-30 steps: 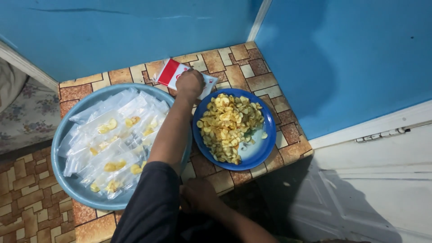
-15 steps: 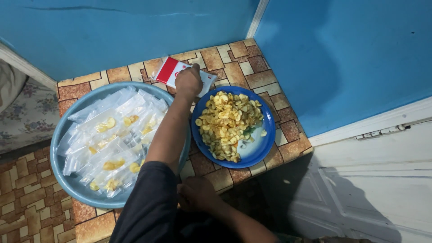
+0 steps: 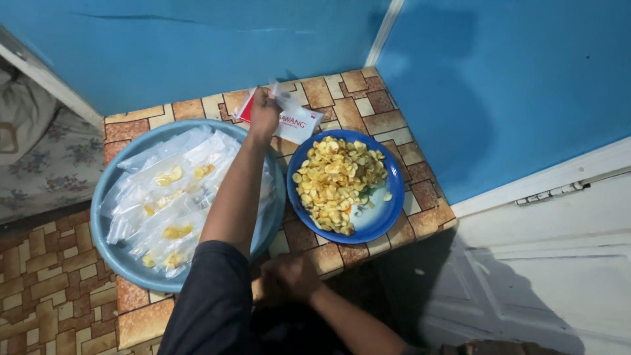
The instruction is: The person is portioning sliced snack items from a blue plate into small plastic bags arranged in a larger bowl by hand.
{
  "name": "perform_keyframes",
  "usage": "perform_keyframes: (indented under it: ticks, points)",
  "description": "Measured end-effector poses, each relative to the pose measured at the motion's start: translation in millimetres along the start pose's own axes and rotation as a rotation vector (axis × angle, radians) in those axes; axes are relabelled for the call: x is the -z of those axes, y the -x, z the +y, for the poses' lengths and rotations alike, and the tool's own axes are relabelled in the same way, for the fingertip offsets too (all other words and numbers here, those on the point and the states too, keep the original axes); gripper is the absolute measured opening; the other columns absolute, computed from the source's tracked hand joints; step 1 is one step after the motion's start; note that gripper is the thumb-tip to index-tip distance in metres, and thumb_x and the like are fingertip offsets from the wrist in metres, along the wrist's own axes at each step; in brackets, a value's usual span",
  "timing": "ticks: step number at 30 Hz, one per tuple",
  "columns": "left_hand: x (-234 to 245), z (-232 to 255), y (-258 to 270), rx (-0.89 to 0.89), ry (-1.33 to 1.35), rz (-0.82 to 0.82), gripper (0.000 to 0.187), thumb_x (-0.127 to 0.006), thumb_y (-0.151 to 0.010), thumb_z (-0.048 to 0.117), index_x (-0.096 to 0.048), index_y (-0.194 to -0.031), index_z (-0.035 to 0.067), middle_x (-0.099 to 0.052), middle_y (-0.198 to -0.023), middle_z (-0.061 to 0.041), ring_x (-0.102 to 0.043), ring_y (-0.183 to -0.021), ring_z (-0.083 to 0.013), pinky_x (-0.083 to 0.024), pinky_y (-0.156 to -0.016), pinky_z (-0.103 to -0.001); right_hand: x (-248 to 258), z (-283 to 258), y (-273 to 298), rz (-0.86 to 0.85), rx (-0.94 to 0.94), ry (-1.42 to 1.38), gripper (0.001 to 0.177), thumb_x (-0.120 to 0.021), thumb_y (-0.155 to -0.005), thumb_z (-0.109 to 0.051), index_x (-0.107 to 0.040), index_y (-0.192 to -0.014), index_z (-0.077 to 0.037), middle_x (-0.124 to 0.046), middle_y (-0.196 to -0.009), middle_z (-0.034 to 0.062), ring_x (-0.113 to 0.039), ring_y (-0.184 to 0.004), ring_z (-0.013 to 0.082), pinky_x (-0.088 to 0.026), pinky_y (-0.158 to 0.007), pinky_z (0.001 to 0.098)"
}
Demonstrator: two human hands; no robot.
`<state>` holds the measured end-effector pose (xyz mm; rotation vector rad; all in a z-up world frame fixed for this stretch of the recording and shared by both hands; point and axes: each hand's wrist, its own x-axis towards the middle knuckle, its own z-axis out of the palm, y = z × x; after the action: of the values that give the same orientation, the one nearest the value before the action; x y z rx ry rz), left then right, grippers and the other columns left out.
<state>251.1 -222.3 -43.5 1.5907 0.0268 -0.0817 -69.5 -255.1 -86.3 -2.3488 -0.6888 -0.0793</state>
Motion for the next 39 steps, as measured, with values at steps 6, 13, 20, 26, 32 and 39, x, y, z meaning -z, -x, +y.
perform_keyframes:
  ticks: [6,13,20,26,32,39]
  points:
    - [31,32,27,0.155,0.617,0.024,0.007,-0.032,-0.092,0.013,-0.037,-0.088,0.016,-0.058,-0.084,-0.011,-0.069,-0.076,-0.0244,-0.057,-0.053,-0.035,-13,0,5,0.398,0.152,0.107,0.029,-0.046,-0.092,-0.021,-0.048,-0.066,-0.008,-0.044,-0.057,0.0078,-0.047,-0.048,0.0278,-0.036,-0.040,0.0388]
    - [91,68,123,0.162,0.583,0.078,0.007,-0.042,-0.081,0.013,-0.042,-0.084,0.020,-0.046,-0.071,-0.004,-0.051,-0.059,-0.0157,-0.060,-0.046,-0.033,-15,-6,2,0.573,0.047,-0.008,0.017,-0.061,-0.076,-0.024,-0.065,-0.090,-0.017,-0.065,-0.066,-0.0011,-0.064,-0.054,0.0205,-0.053,-0.049,0.0313]
    - [168,38,227,0.098,0.880,-0.065,0.008,-0.040,-0.089,0.016,-0.040,-0.083,0.021,-0.065,-0.100,-0.015,-0.064,-0.095,-0.0298,-0.057,-0.071,-0.052,6,-11,-19,0.686,-0.083,-0.422,0.014,-0.062,-0.079,-0.014,-0.061,-0.092,-0.009,-0.062,-0.073,0.0070,-0.060,-0.063,0.0207,-0.048,-0.056,0.0287]
    - [209,18,270,0.084,0.898,-0.050,0.009,-0.041,-0.086,0.009,-0.041,-0.086,0.017,-0.064,-0.104,-0.022,-0.064,-0.099,-0.0323,-0.056,-0.074,-0.054,7,-5,-86,0.312,-0.127,-0.958,0.066,-0.073,-0.076,-0.012,-0.033,-0.127,-0.006,-0.053,-0.110,0.0097,-0.059,-0.088,0.0133,-0.053,-0.076,0.0259]
    - [221,18,267,0.127,0.743,-0.022,0.013,-0.046,-0.082,0.008,-0.041,-0.089,0.018,-0.066,-0.099,-0.017,-0.066,-0.094,-0.0255,-0.058,-0.065,-0.038,5,-12,-124,0.061,-0.230,-0.939,0.036,-0.072,-0.073,-0.002,-0.057,-0.105,0.000,-0.068,-0.080,0.0128,-0.065,-0.065,0.0135,-0.054,-0.054,0.0227]
    - [223,-21,249,0.066,0.230,0.016,0.045,-0.071,-0.077,0.041,-0.050,-0.109,0.019,-0.068,-0.089,-0.011,-0.064,-0.080,-0.0188,-0.058,-0.060,-0.033,3,-2,-123,0.210,-0.308,-0.742,0.014,-0.074,-0.077,-0.012,-0.068,-0.087,-0.005,-0.065,-0.060,0.0110,-0.061,-0.055,0.0110,-0.049,-0.052,0.0213]
